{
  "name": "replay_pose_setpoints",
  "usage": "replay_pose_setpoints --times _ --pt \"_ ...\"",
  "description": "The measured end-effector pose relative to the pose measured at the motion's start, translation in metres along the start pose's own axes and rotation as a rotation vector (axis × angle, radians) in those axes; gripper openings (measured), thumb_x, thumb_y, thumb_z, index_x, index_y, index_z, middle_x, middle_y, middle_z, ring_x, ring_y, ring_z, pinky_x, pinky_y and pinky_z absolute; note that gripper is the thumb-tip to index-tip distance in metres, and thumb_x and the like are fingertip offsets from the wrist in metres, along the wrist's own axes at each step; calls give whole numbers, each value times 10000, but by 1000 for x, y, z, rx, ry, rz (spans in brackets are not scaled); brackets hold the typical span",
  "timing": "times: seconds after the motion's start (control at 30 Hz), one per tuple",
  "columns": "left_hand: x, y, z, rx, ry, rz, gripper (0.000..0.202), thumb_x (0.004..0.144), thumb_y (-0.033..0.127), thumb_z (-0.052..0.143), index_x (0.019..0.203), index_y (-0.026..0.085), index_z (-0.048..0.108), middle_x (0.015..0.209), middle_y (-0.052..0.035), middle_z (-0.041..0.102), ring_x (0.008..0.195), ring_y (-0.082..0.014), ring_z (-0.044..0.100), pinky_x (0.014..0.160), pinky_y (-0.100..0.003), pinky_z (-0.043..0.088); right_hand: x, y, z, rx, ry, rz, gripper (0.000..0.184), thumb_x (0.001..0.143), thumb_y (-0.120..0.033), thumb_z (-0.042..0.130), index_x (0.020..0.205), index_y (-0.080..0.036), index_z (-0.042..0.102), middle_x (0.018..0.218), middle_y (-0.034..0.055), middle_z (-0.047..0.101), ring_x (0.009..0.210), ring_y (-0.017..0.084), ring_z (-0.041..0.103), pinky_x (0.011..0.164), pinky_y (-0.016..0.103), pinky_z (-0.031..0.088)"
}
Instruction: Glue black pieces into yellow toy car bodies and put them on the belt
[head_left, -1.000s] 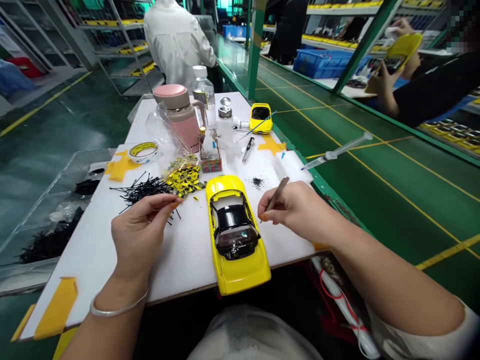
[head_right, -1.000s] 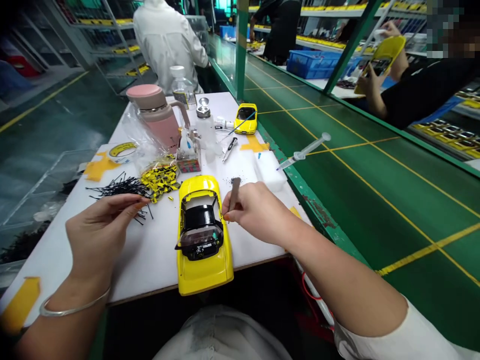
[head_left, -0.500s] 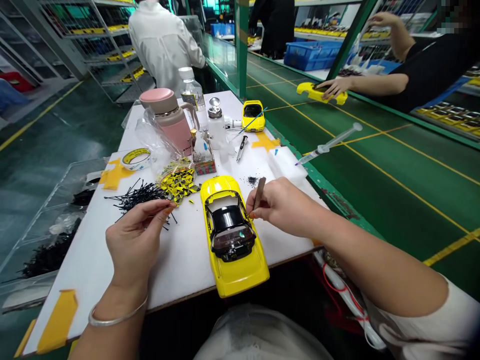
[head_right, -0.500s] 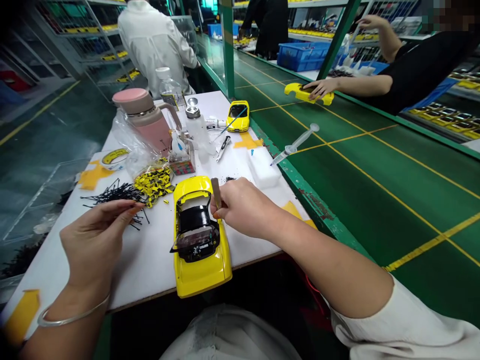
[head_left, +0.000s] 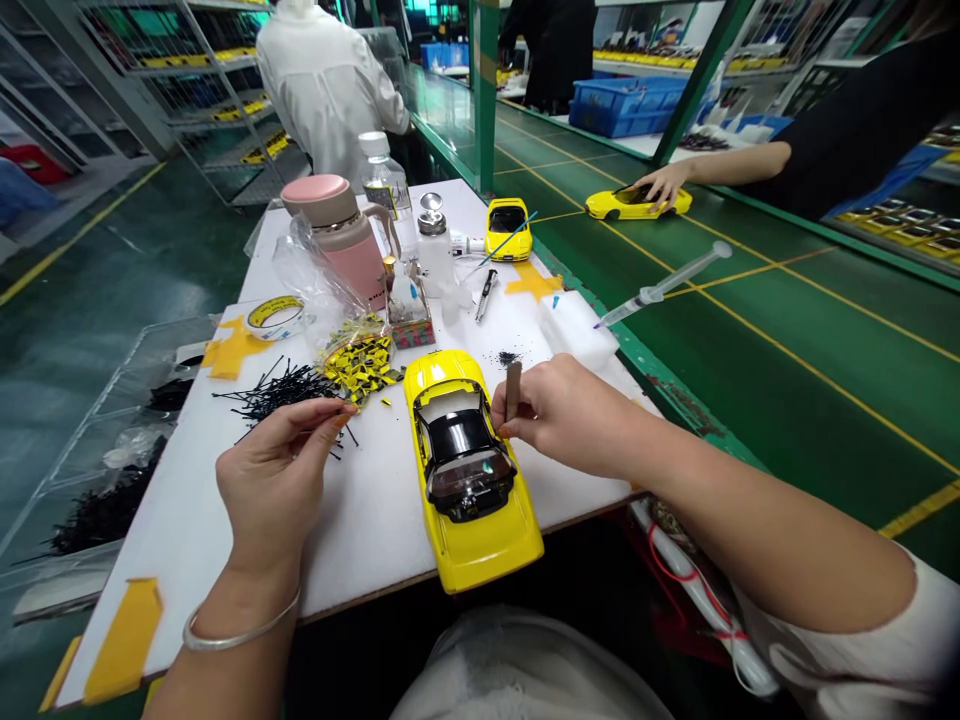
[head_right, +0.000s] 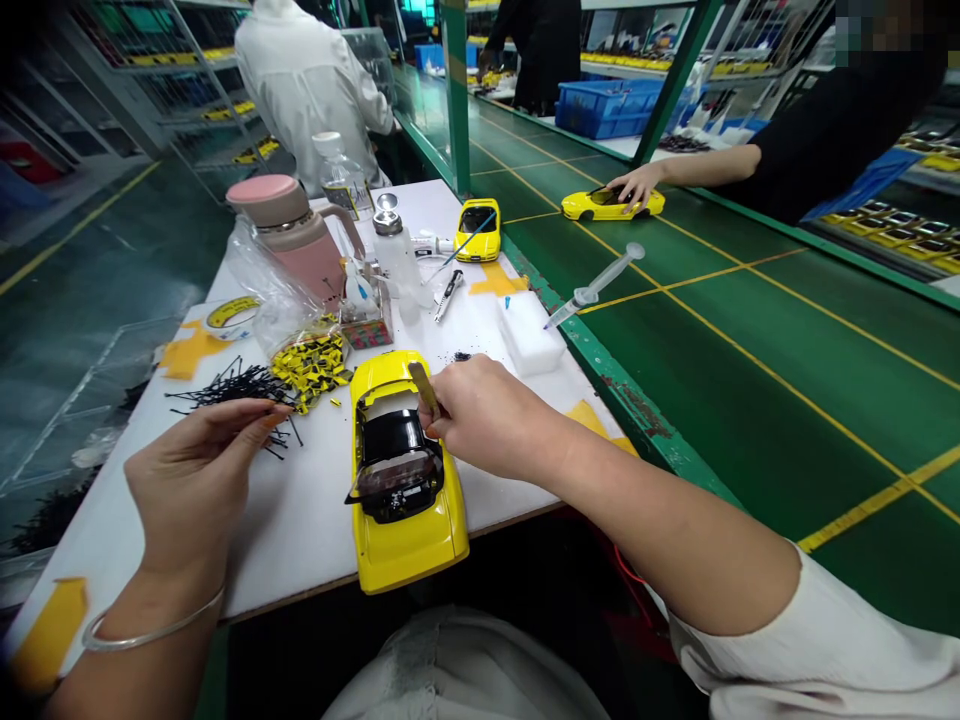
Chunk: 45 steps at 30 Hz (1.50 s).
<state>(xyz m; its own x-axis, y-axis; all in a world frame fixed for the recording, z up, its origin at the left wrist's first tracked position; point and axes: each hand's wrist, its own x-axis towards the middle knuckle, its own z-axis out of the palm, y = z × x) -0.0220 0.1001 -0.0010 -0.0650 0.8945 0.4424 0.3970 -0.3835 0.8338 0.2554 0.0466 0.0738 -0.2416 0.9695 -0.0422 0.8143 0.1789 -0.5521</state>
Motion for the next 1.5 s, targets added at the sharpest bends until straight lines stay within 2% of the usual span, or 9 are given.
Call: replay_pose_setpoints --times 0.23,0.37,0.43,0.6,0.7,0.9,1.07,1.23,1.5 --pt "1 -2 -1 -2 3 -15 151 826 312 819 969 265 804 945 9 809 878 -156 759 837 -254 602 -16 21 -14 293 173 71 114 789 -133 654 845 -175 744 760 5 733 694 161 664 619 243 446" --pt "2 -2 -1 13 -5 -15 169 828 330 810 975 249 802 929 -1 810 857 -171 766 829 -278 616 -38 33 10 534 244 186 381 805 -160 524 1115 -127 743 695 5 716 653 177 674 628 261 505" --pt "2 -1 -1 23 -11 -12 169 831 334 805 975 244 802 930 -5 810 861 -177 766 831 -288 619 -49 32 31 470 257 181 444 847 -168 481 1204 -127 743 651 -7 706 596 176 654 614 271 506" --pt "2 1 -1 46 -14 -8 162 823 319 810 965 241 804 916 -5 812 852 -179 763 817 -289 624 -65 22 72 270 347 62 511 887 -139 439 1323 -98 702 1133 110 786 920 245 756 826 335 580" --pt "2 1 0 48 -7 -13 165 816 314 814 962 238 803 907 -6 813 839 -181 765 808 -293 629 -67 21 83 198 336 39 534 887 -114 437 1369 -92 667 1176 138 771 966 263 766 838 349 600" --pt "3 0 0 48 -10 -22 154 831 309 807 970 245 801 918 -2 813 859 -161 761 825 -255 609 -67 22 86 70 313 -8 566 880 -83 418 1410 -68 614 1119 166 779 909 295 777 765 378 616" --pt "3 2 0 30 2 -29 160 833 313 804 972 234 800 921 -13 810 856 -167 762 818 -258 607 -69 23 83 117 307 -24 555 899 -96 413 1421 -96 603 1070 131 793 883 271 774 747 349 603" --pt "3 0 -1 43 0 -30 162 826 310 807 970 235 801 918 -14 808 842 -172 756 794 -267 607 -74 26 86 132 338 24 566 909 -115 409 1441 -51 588 1080 161 789 907 271 773 782 354 610" --pt "3 -1 -1 32 4 -45 185 825 309 798 989 223 795 933 -29 805 864 -185 763 808 -286 618 -74 26 87 272 355 -53 540 905 -104 437 1405 -129 641 1165 119 777 962 243 770 832 339 615"
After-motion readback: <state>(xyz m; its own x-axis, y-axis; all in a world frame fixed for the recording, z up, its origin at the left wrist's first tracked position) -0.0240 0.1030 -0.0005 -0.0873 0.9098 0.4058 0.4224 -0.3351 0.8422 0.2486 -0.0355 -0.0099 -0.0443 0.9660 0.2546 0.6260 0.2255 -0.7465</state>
